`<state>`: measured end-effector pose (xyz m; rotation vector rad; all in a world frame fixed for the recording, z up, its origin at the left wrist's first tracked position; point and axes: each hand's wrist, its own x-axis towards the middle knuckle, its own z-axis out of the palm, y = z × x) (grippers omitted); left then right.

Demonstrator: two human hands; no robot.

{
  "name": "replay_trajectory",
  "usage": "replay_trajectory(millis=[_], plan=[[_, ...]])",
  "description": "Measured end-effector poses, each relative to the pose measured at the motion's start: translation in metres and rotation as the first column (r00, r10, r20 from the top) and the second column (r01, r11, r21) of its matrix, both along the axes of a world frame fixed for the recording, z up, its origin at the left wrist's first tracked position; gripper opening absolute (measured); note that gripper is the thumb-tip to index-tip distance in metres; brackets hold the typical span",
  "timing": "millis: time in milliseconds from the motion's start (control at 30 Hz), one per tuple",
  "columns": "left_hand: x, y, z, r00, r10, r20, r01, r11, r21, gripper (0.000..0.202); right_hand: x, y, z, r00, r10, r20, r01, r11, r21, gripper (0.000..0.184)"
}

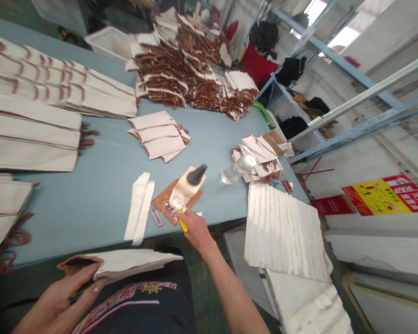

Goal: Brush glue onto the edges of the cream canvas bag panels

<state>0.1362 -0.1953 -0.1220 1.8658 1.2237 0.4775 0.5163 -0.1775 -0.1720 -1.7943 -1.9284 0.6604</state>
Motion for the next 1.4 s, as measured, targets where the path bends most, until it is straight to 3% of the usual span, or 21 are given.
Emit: replay_trajectory(millis=[133, 300, 433, 533, 633, 733, 867, 967, 1100, 1200, 1300, 1400], plan=[[0.000, -0.004, 0.002, 0.998, 0.064, 0.007, -0.064, 0.998, -0.016, 0.039, 0.000, -0.002, 0.003, 1.000, 0.019, 0.025, -0.019, 1.000, -0.003, 0.035], [0.009, -0.004, 0.019, 0.994, 0.083, 0.066, -0.082, 0.996, -0.027, 0.042, 0.000, -0.002, 0.008, 0.997, -0.017, -0.080, 0.017, 1.000, -0.011, 0.030], [0.004, 0.002, 0.018, 0.995, 0.077, 0.057, -0.074, 0.996, -0.053, 0.042, 0.000, -0.002, 0.011, 0.958, -0.128, -0.256, 0.129, 0.992, -0.014, 0.022], [0.001, -0.001, 0.011, 0.995, 0.094, 0.033, -0.094, 0.995, -0.022, 0.044, -0.005, -0.001, 0.004, 0.865, -0.277, -0.419, 0.282, 0.958, -0.050, 0.021], [0.006, -0.010, 0.012, 0.988, 0.136, 0.074, -0.136, 0.991, -0.012, 0.046, -0.019, 0.001, -0.017, 0.659, -0.494, -0.568, 0.487, 0.855, -0.178, 0.035], [0.013, -0.017, 0.018, 0.978, 0.185, 0.099, -0.183, 0.983, -0.029, 0.047, -0.034, 0.006, -0.044, 0.353, -0.683, -0.640, 0.637, 0.676, -0.370, 0.042], [0.014, -0.017, 0.027, 0.979, 0.183, 0.095, -0.176, 0.982, -0.074, 0.045, -0.046, 0.017, -0.066, -0.014, -0.780, -0.626, 0.678, 0.452, -0.580, 0.039], [0.007, -0.008, 0.032, 0.989, 0.112, 0.098, -0.102, 0.990, -0.102, 0.043, -0.048, 0.022, -0.068, -0.208, -0.778, -0.593, 0.664, 0.332, -0.669, 0.043], [-0.002, 0.004, 0.039, 0.991, 0.012, 0.135, 0.008, 0.990, -0.144, 0.039, -0.049, 0.015, -0.051, -0.359, -0.738, -0.571, 0.652, 0.239, -0.720, 0.043], [0.000, 0.005, 0.049, 0.978, 0.122, 0.167, -0.099, 0.985, -0.138, 0.036, -0.053, 0.002, -0.024, -0.395, -0.704, -0.591, 0.649, 0.241, -0.722, 0.037], [0.008, 0.005, 0.068, 0.940, 0.277, 0.200, -0.243, 0.954, -0.176, 0.034, -0.055, -0.010, 0.018, -0.377, -0.656, -0.654, 0.649, 0.316, -0.692, 0.022], [0.014, 0.014, 0.090, 0.903, 0.344, 0.257, -0.279, 0.925, -0.258, 0.032, -0.055, -0.011, 0.073, -0.310, -0.565, -0.765, 0.641, 0.470, -0.606, 0.032]])
